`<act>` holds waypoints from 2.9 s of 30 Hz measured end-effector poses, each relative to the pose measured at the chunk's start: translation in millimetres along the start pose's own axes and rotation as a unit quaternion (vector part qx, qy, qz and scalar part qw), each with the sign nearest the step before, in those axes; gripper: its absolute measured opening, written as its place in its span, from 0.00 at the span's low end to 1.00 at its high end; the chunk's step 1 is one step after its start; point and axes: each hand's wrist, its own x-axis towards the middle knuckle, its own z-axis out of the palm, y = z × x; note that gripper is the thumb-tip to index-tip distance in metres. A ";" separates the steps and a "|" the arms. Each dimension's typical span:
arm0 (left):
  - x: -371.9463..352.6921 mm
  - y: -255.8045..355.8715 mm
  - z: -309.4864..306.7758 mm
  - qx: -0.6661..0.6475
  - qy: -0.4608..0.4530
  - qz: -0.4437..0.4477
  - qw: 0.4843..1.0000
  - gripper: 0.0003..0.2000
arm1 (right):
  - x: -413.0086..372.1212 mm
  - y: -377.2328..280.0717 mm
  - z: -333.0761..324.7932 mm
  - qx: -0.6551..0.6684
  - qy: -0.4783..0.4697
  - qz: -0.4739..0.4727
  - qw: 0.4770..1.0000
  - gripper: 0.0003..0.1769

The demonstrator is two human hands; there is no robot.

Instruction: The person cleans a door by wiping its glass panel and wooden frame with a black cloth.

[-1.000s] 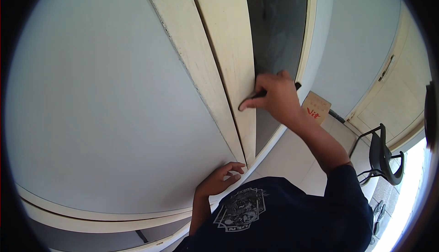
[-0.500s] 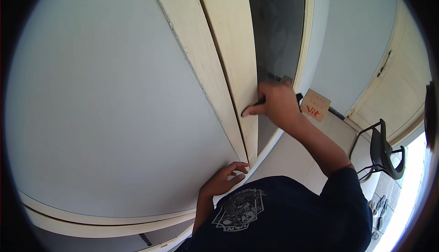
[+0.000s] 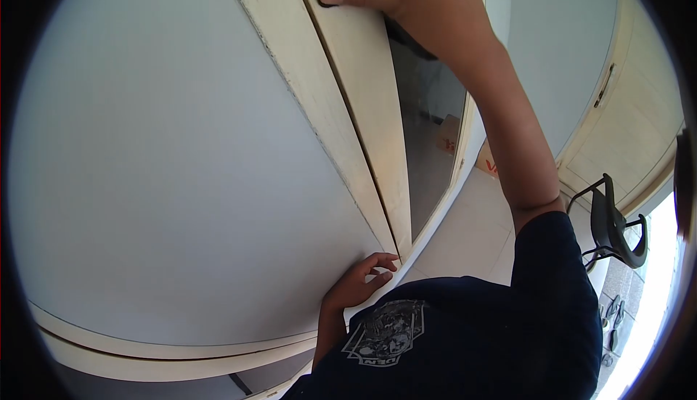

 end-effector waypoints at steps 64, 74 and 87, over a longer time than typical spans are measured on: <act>5.2 -16.0 -0.8 0.001 -0.007 0.001 1.000 0.19 | -254.7 213.4 224.5 -0.044 -0.367 0.184 0.911 0.38; 12.9 -28.1 9.5 -0.028 0.016 -0.014 0.999 0.19 | -322.1 220.3 216.2 0.223 -0.339 0.211 0.889 0.29; 83.0 3.7 69.7 -0.025 0.219 -0.017 0.975 0.08 | -284.8 203.9 148.9 0.402 -0.303 0.181 0.845 0.16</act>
